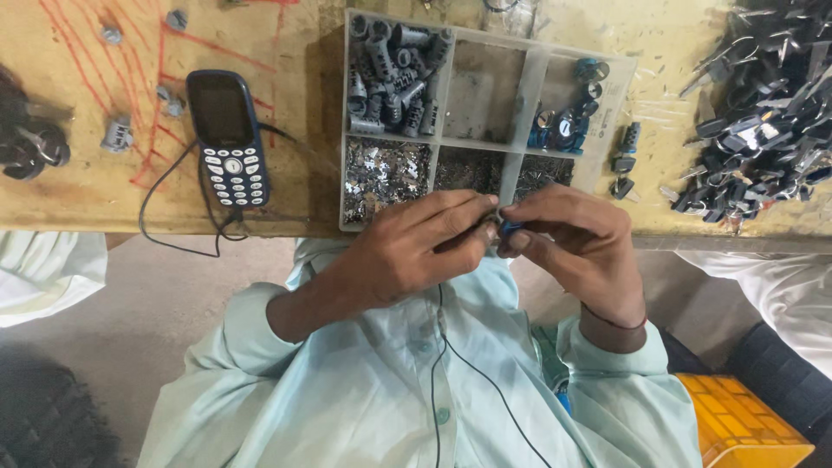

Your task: The person sits at a workbench and assembles small hardware components by hand. They pick parts from a compartment tray, fit pieces together in their hands, and place finished assemblies onto a pile on the bench.

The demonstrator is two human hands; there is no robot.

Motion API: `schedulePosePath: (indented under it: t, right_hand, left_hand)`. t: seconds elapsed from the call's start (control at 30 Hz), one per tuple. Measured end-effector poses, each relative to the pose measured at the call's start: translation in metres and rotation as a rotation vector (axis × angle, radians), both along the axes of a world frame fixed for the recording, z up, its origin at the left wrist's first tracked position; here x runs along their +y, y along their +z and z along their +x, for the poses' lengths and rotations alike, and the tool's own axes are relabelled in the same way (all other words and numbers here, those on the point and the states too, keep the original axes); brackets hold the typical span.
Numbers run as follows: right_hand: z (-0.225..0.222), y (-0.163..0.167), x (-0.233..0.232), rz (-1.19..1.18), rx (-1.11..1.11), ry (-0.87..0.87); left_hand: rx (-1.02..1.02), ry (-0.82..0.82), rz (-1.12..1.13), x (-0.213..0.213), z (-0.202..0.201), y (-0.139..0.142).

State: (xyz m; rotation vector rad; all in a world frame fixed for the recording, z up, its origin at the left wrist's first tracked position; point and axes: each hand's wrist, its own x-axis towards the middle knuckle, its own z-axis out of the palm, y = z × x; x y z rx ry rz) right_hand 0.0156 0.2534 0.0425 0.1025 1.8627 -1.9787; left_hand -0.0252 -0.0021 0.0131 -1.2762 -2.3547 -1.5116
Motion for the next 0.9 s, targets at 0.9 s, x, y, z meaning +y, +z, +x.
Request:
schedulePosePath:
  t: [0.9]
  right_hand:
    - [0.011,0.01,0.041,1.171,0.307,-0.046]
  left_hand:
    - [-0.267,0.084,0.267,0.016,0.004,0.005]
